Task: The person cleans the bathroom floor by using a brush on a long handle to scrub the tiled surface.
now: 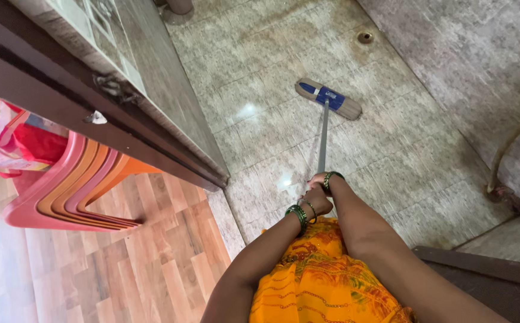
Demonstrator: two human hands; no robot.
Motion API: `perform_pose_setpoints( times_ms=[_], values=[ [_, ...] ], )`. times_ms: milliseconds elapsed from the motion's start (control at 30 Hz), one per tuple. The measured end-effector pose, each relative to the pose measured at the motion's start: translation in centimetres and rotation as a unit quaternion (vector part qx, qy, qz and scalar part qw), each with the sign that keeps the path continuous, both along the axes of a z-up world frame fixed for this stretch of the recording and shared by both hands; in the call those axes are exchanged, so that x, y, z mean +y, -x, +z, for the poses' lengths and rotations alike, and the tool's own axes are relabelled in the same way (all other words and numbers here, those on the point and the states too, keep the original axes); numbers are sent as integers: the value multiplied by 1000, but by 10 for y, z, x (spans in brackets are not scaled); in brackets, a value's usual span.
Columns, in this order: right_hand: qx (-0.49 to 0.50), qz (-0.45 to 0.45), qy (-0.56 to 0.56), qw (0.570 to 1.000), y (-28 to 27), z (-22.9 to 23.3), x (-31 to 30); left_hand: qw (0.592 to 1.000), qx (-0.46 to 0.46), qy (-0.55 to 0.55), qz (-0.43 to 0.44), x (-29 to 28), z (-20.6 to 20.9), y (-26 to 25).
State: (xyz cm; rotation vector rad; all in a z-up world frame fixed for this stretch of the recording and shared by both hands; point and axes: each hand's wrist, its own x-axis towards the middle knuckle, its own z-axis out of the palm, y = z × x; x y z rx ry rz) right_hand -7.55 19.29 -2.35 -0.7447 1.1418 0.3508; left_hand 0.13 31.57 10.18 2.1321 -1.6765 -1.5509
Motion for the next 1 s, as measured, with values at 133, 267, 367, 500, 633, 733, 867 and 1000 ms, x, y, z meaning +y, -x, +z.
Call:
perform_pose_setpoints(
  times_ms=[133, 267, 367, 500, 633, 733, 867, 1000],
  values=[
    [-15, 30, 32, 999, 4, -14, -15, 1000, -3, -9, -22, -18, -26, 3],
    [-8, 40, 14, 999, 10, -33, -54, 999, -16, -27, -9, -56, -43, 11],
    [2, -4, -27, 1000, 18, -59, -99, 999, -24, -26, -8, -101, -58, 18],
    [26, 17, 62, 998, 31, -85, -168, 999, -26, -29, 37, -166, -81, 40],
    [53, 40, 73, 995, 52, -94, -246, 993, 78, -13, 91, -238, -91, 58],
    [103, -14, 93, 990, 60, -78, -294, 967, 150, -40, 202, -286, -85, 71],
    [131, -41, 105, 985, 57, -79, -335, 925, 208, -22, 319, -325, -88, 75],
    [102, -6, 127, 987, 44, -103, -357, 942, 148, 18, 301, -335, -95, 68]
  ],
)
